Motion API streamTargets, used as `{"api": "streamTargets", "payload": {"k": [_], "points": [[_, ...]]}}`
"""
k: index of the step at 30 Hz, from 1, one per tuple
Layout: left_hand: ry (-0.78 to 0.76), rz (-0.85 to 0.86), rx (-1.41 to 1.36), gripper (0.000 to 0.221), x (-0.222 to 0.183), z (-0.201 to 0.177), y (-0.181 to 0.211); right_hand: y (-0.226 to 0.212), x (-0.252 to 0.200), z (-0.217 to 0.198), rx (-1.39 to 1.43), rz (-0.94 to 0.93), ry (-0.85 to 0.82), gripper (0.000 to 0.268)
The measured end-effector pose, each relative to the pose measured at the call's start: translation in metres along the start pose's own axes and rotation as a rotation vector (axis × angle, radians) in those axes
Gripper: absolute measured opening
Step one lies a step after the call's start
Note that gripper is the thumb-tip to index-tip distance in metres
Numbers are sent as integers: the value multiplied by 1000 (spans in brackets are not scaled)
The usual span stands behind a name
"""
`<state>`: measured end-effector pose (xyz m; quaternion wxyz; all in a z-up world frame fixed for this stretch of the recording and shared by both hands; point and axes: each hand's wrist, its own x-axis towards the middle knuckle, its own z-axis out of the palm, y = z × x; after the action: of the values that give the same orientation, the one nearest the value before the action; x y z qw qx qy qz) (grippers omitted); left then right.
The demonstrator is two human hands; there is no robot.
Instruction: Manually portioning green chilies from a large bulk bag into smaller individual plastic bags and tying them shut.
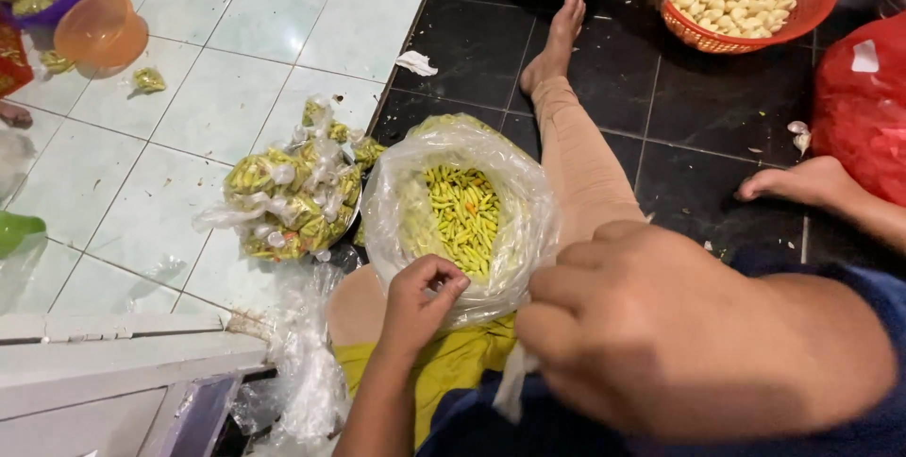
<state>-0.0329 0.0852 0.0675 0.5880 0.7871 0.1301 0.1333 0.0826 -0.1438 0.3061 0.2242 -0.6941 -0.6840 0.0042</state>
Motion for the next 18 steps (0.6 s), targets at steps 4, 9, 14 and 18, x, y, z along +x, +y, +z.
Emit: {"api": "streamTargets", "payload": {"k": [4,9,14,18], "points": [[43,-248,-423,6,4,14,-55,-28,2,-21,195,213,19,6],[205,-253,-492,9,-7,8,-98,208,49,116,583,456,623,43],[226,-408,-588,8,-24,-16,-83,421,111,231,1077,881,1437,95],[477,-382,-555,9,-23,-40,-79,417,112,227,1061,918,1362,93]]}}
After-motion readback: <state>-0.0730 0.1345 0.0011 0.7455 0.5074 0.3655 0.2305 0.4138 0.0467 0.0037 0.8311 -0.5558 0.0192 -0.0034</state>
